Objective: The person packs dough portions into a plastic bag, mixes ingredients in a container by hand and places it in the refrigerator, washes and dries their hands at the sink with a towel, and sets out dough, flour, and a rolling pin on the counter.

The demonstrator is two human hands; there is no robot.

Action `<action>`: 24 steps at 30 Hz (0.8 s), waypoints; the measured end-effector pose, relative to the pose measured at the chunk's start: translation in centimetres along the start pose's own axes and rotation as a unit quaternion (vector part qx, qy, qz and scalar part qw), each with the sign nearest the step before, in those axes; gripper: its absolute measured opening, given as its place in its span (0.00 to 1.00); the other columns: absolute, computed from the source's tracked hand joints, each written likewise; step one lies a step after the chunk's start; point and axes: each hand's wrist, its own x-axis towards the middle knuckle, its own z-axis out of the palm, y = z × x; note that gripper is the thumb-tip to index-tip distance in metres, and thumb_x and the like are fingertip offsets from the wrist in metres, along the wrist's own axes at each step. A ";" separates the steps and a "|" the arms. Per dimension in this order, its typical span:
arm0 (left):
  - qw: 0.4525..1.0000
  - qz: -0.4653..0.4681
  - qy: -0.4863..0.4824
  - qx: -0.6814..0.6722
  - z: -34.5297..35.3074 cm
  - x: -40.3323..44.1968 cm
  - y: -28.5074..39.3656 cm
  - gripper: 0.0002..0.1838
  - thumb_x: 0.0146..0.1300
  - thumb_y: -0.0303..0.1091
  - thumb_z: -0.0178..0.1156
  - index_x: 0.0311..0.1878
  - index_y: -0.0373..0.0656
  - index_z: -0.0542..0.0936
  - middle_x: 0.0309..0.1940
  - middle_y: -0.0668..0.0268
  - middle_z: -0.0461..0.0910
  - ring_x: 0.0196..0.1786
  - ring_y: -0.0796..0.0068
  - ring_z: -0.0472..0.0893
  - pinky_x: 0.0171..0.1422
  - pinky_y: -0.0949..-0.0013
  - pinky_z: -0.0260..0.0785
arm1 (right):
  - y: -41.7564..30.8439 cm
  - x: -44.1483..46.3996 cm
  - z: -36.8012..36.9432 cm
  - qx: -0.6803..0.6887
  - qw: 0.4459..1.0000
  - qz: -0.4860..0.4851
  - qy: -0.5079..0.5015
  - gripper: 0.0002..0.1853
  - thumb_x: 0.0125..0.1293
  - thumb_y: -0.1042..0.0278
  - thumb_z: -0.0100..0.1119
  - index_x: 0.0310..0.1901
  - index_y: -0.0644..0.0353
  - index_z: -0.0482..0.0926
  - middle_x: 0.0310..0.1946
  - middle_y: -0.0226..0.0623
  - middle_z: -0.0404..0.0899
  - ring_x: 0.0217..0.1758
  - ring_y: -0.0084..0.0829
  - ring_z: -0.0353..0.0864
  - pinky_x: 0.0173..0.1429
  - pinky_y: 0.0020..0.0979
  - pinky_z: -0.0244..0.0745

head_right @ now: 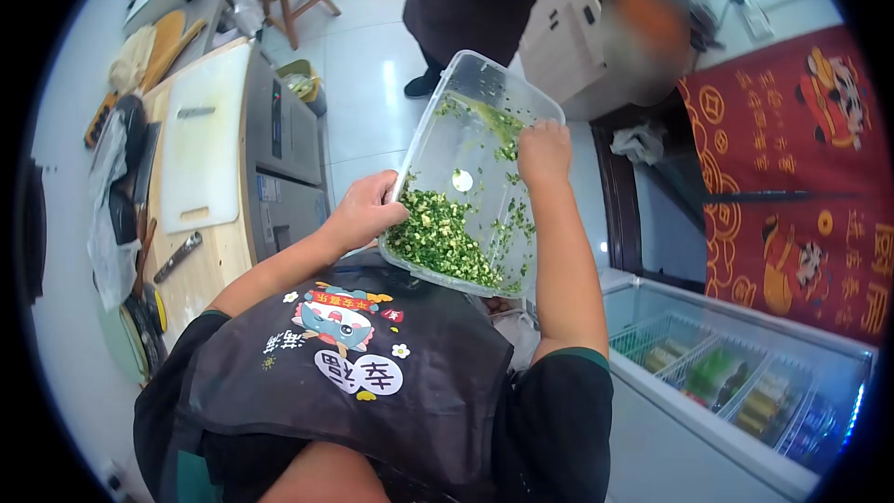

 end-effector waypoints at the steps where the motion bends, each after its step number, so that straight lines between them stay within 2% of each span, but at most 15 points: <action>1: 1.000 0.014 -0.012 0.001 0.5 0.3 0.1 0.14 0.49 0.35 0.57 0.33 0.32 0.74 0.21 0.58 0.72 0.26 0.68 0.71 0.34 0.63 0.66 | 0.2 -0.6 0.5 -0.027 0.999 0.016 -0.025 0.09 0.56 0.69 0.54 0.33 0.57 0.85 0.37 0.36 0.81 0.47 0.35 0.76 0.51 0.38 0.66; 4: 0.998 0.030 -0.051 -0.002 2.2 1.4 1.2 0.14 0.48 0.36 0.59 0.30 0.33 0.73 0.21 0.57 0.71 0.26 0.67 0.70 0.32 0.63 0.65 | 1.6 -2.4 1.8 -0.094 0.989 0.059 -0.093 0.10 0.58 0.67 0.53 0.34 0.54 0.85 0.38 0.34 0.81 0.47 0.33 0.76 0.51 0.37 0.65; 5: 0.996 0.062 -0.048 0.035 4.4 0.9 0.3 0.14 0.48 0.36 0.59 0.29 0.33 0.72 0.21 0.58 0.71 0.25 0.67 0.70 0.32 0.63 0.64 | 1.8 -4.3 4.0 -0.098 0.989 0.088 -0.072 0.10 0.58 0.67 0.53 0.34 0.53 0.85 0.38 0.33 0.82 0.47 0.33 0.76 0.51 0.37 0.65; 9: 0.992 0.066 -0.100 0.028 7.8 3.5 1.5 0.14 0.48 0.36 0.59 0.27 0.34 0.71 0.20 0.58 0.70 0.24 0.68 0.69 0.31 0.63 0.63 | 5.1 -6.9 7.3 -0.099 0.975 0.150 -0.130 0.10 0.60 0.66 0.52 0.34 0.52 0.85 0.38 0.32 0.84 0.48 0.32 0.78 0.50 0.37 0.65; 11: 0.989 0.073 -0.123 0.034 10.1 5.2 2.8 0.14 0.49 0.37 0.59 0.27 0.35 0.70 0.19 0.59 0.69 0.24 0.68 0.69 0.30 0.63 0.63 | 7.7 -8.0 8.6 -0.073 0.970 0.180 -0.144 0.10 0.61 0.66 0.52 0.36 0.53 0.84 0.40 0.34 0.83 0.48 0.33 0.78 0.50 0.37 0.66; 12: 0.987 0.091 -0.119 0.062 12.1 5.5 2.5 0.14 0.49 0.37 0.59 0.27 0.35 0.70 0.19 0.59 0.69 0.23 0.68 0.69 0.30 0.63 0.63 | 8.5 -9.0 10.7 -0.049 0.971 0.202 -0.118 0.10 0.61 0.66 0.52 0.37 0.54 0.84 0.40 0.36 0.83 0.48 0.34 0.79 0.51 0.37 0.67; 15: 0.983 0.080 -0.154 0.065 14.9 7.7 3.5 0.14 0.49 0.37 0.59 0.27 0.35 0.70 0.18 0.59 0.68 0.23 0.68 0.68 0.30 0.63 0.62 | 11.2 -10.8 12.9 -0.033 0.952 0.269 -0.142 0.11 0.62 0.66 0.51 0.37 0.53 0.85 0.40 0.34 0.85 0.49 0.35 0.81 0.48 0.37 0.70; 18: 0.980 0.063 -0.179 0.065 17.9 9.8 4.7 0.14 0.49 0.37 0.59 0.27 0.35 0.70 0.18 0.59 0.68 0.22 0.68 0.68 0.29 0.63 0.62 | 14.6 -12.6 14.8 0.064 0.938 0.288 -0.180 0.10 0.61 0.67 0.53 0.40 0.58 0.82 0.40 0.41 0.84 0.48 0.44 0.82 0.48 0.44 0.75; 21: 0.975 0.073 -0.190 0.090 20.5 11.9 5.5 0.14 0.49 0.37 0.59 0.27 0.36 0.70 0.18 0.59 0.69 0.22 0.68 0.68 0.29 0.62 0.62 | 17.1 -13.4 14.7 0.206 0.891 0.325 -0.241 0.10 0.60 0.68 0.54 0.41 0.59 0.80 0.42 0.46 0.83 0.51 0.48 0.81 0.53 0.45 0.75; 24: 0.970 0.081 -0.211 0.086 22.9 13.6 6.2 0.14 0.49 0.37 0.59 0.27 0.36 0.70 0.18 0.60 0.69 0.22 0.68 0.69 0.29 0.62 0.63 | 18.7 -14.7 14.1 0.221 0.893 0.331 -0.212 0.13 0.58 0.75 0.53 0.43 0.62 0.82 0.45 0.50 0.82 0.51 0.47 0.82 0.56 0.43 0.76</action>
